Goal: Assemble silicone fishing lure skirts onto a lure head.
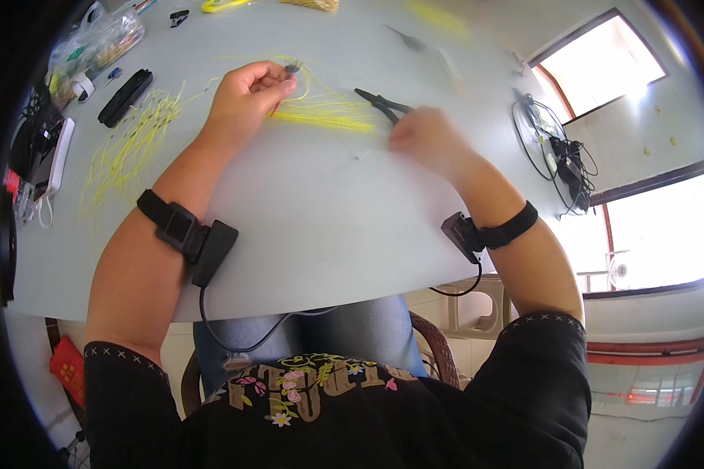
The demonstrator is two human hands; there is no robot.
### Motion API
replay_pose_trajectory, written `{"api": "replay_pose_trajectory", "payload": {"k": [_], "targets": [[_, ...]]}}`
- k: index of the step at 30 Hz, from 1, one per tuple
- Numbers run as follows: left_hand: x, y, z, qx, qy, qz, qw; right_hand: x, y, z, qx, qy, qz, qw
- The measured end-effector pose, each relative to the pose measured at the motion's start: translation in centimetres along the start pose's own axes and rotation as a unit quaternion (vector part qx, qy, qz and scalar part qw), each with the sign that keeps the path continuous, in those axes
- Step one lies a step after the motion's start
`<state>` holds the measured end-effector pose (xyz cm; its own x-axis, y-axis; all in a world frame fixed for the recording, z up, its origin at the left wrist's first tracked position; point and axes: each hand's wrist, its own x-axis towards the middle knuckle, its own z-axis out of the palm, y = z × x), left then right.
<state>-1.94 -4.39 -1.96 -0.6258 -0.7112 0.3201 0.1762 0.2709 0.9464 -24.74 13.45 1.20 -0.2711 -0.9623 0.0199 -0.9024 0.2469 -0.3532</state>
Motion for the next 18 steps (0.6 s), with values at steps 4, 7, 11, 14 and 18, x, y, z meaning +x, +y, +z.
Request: {"api": "replay_pose_trajectory", "payload": {"k": [4,7,11,14,18], "targets": [[0.1,-0.1,0.0,0.017,0.004,0.021,1.000,0.4,-0.4,1.0,-0.033,0.023,-0.036,0.999],[-0.1,0.1,0.0,0.022,0.004,0.016,1.000,0.5,-0.4,1.6,-0.114,0.026,-0.046,0.992],[-0.1,-0.2,0.1,0.027,0.013,0.022,0.999,0.4,-0.6,1.5,-0.142,0.021,-0.057,0.988],[0.0,-0.3,0.1,0.029,0.005,0.026,0.999,0.5,-0.2,0.0,-0.052,0.004,-0.035,0.998],[0.1,-0.9,0.2,0.012,0.004,0.021,1.000,0.8,-1.4,-4.3,0.190,-0.012,0.045,0.981]]}}
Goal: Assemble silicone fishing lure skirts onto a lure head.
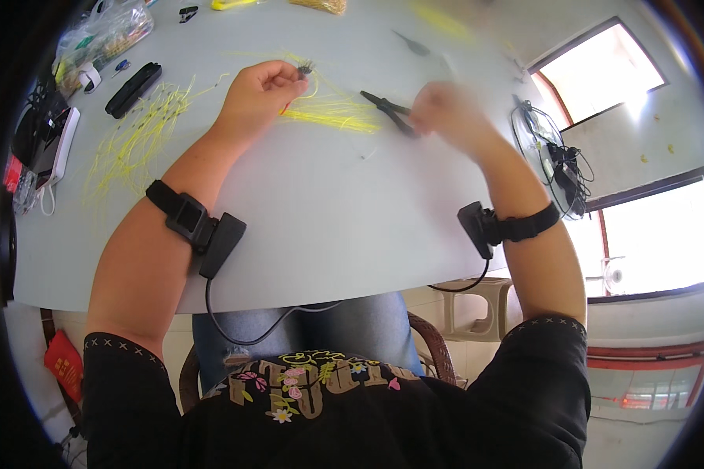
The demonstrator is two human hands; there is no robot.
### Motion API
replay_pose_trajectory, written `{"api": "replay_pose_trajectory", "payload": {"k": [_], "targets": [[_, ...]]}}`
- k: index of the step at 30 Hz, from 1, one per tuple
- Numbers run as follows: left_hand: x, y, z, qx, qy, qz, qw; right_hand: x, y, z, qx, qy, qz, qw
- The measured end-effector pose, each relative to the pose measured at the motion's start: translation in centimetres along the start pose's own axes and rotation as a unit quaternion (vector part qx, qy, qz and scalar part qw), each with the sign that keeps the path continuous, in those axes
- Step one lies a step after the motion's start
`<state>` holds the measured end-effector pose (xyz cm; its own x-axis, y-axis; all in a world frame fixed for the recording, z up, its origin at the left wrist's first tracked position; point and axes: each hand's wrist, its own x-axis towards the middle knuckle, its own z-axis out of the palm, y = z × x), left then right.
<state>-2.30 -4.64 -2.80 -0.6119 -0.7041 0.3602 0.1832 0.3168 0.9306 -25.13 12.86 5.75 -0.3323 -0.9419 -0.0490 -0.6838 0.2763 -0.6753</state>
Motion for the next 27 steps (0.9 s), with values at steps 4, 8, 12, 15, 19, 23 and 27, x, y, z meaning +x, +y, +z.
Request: {"api": "replay_pose_trajectory", "payload": {"k": [4,8,12,15,19,23,27], "targets": [[-0.1,0.5,-0.4,0.015,-0.002,-0.019,1.000,-0.7,-2.8,-3.1,0.028,0.030,-0.043,0.998],[0.1,0.3,-0.6,0.022,-0.002,-0.002,1.000,-0.6,-3.2,-5.2,0.026,0.073,-0.116,0.990],[0.1,0.4,-0.5,0.013,-0.004,-0.005,1.000,-1.8,-4.5,-6.3,0.023,0.113,-0.110,0.987],[0.0,0.5,-0.7,0.029,0.001,-0.003,1.000,-2.8,-4.9,-7.9,0.343,0.082,-0.076,0.933],[0.0,0.4,-0.6,0.010,-0.010,0.003,1.000,-5.3,-6.2,-7.0,0.310,0.173,-0.074,0.932],[-0.2,0.8,-0.6,0.007,-0.018,-0.014,1.000,-8.7,-6.7,-4.9,0.319,0.036,-0.107,0.941],[-0.1,0.8,-0.6,-0.019,-0.034,-0.020,0.999,-12.1,-7.7,-2.3,0.306,0.080,-0.100,0.943]]}}
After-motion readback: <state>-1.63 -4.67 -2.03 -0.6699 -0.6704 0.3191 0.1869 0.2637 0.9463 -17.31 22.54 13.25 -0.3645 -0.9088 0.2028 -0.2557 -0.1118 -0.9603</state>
